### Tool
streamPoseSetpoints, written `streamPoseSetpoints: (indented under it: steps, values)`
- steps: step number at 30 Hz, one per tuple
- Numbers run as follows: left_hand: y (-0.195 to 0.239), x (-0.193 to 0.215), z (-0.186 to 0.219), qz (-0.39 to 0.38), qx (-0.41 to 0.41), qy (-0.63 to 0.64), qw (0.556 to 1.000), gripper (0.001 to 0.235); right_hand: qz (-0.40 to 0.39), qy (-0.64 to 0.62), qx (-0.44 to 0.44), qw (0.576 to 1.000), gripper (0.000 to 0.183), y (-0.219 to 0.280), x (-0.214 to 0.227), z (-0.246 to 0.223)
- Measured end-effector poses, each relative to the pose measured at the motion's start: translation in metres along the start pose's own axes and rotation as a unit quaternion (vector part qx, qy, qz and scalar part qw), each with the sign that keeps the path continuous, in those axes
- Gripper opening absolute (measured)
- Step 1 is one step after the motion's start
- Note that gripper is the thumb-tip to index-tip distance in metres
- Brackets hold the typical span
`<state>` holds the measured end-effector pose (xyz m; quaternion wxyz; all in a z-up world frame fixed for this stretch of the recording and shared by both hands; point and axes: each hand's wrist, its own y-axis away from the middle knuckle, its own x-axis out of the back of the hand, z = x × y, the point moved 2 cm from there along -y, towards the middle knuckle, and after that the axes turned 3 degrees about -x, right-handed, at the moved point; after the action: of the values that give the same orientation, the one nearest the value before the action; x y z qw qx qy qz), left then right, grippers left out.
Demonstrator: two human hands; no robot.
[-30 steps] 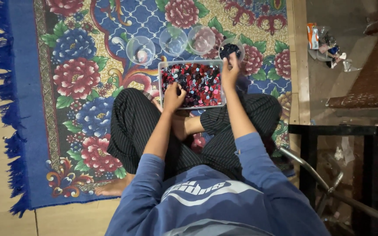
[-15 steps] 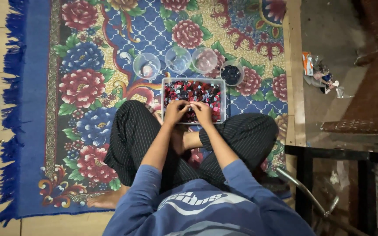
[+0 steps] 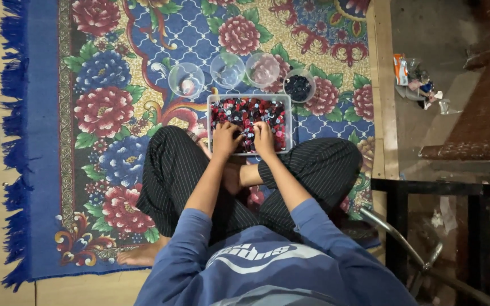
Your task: The person sits cross-legged on a rug and sorts mixed bottle caps from a large plastic bin into smaller containers by color. They repeatedly pick caps from the bin and place them into separate containers, focusing on dark-colored caps.
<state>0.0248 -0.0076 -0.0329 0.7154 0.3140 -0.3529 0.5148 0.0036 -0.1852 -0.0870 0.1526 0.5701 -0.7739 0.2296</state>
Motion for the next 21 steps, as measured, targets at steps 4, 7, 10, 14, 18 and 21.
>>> streamPoseSetpoints:
  steps: [4, 7, 10, 14, 18, 21]
  values:
    - [0.000, -0.005, -0.006, 0.025, -0.001, 0.008, 1.000, 0.013, -0.004, 0.006, -0.006, 1.000, 0.007, -0.002, 0.000, -0.004]
    - [-0.001, -0.015, -0.015, 0.054, 0.003, 0.019, 0.998, 0.014, 0.011, 0.004, 0.012, 1.000, 0.006, 0.000, -0.003, 0.005]
    - [-0.002, -0.016, -0.017, 0.075, 0.004, 0.044, 0.996, 0.016, 0.028, 0.004, 0.010, 1.000, 0.007, -0.001, -0.001, 0.009]
    - [0.000, -0.013, -0.017, 0.095, -0.001, 0.123, 0.988, 0.015, 0.048, -0.006, -0.002, 0.999, 0.008, 0.001, 0.005, 0.002]
    - [-0.005, -0.006, -0.016, 0.102, 0.021, 0.198, 0.975, 0.012, 0.067, -0.013, -0.060, 0.996, 0.009, -0.002, 0.008, 0.004]
    - [0.000, 0.012, -0.009, 0.112, 0.029, 0.240, 0.964, 0.012, 0.079, -0.013, -0.105, 0.991, 0.012, 0.000, 0.013, -0.003]
